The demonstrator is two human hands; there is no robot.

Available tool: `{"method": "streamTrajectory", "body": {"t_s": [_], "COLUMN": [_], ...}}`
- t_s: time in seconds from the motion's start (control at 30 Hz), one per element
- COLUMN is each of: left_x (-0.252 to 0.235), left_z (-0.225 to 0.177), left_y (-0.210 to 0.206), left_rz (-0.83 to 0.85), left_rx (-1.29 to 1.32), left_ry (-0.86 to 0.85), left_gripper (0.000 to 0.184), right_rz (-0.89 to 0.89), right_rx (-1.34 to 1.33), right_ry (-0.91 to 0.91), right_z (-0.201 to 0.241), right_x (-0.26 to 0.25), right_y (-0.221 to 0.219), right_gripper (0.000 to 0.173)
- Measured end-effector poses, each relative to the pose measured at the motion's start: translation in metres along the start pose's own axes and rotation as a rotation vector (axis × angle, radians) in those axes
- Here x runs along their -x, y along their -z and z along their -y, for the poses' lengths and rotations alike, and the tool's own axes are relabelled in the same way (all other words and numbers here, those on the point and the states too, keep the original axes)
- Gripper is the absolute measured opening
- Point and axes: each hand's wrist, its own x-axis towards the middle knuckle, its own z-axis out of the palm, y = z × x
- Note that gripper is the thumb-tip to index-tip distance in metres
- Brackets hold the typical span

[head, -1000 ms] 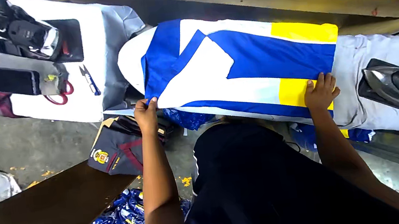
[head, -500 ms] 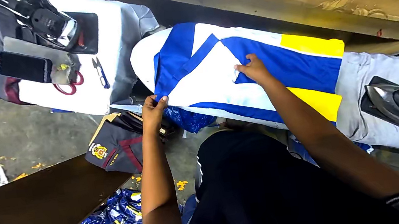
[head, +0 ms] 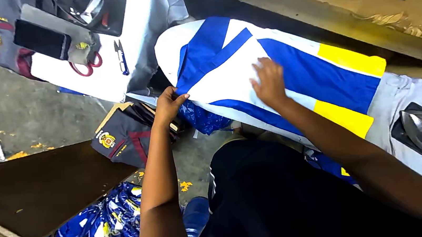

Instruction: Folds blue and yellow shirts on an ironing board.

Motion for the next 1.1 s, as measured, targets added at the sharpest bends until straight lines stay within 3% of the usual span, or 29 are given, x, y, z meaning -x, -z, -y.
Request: {"method": "streamTrajectory", "body": {"t_s": [0.1,0.17,0.3,0.5,0.67,0.83,0.97,1.03,1.1], "left_x": [-0.008,-0.013,-0.018,-0.023,-0.019,-0.02,-0.015,-0.004,0.011], "left_z": [-0.006,-0.011,-0.014,-0.003,-0.003,-0.002,-0.008,-0.013,-0.019], "left_y": [0.006,0.012,0.017,0.012,0.014,0.007,0.001,0.003,0.003], "left_rz": [0.053,0.085,0.124,0.129,0.106,0.038,-0.041,-0.122,-0.215], "left_rx": [-0.08,-0.136,-0.217,-0.128,-0.069,-0.062,0.006,-0.049,-0.139], "left_ry": [0.005,0.014,0.032,0.086,0.088,0.113,0.131,0.111,0.03], "left_gripper": [0.034,0.032,0.034,0.035,0.035,0.034,0.036,0.044,0.049], "right_rz": [0.049,0.156,0.272,0.341,0.222,0.238,0.242,0.178,0.014], "right_rx": [-0.041,-0.045,-0.003,0.017,-0.014,0.055,-0.028,-0.127,-0.181], "right_ry": [0.431,0.494,0.435,0.419,0.416,0.381,0.389,0.324,0.139], "right_z": [0.029,0.022,0.008,0.01,0.011,0.009,0.005,0.006,0.003], "right_x": [0.036,0.043,0.042,0.04,0.05,0.051,0.048,0.047,0.044], "right_y": [-0.03,-0.053,-0.08,-0.076,-0.079,-0.088,-0.083,-0.068,-0.047], "right_gripper": [0.047,0.056,0.069,0.077,0.067,0.074,0.068,0.061,0.055]}}
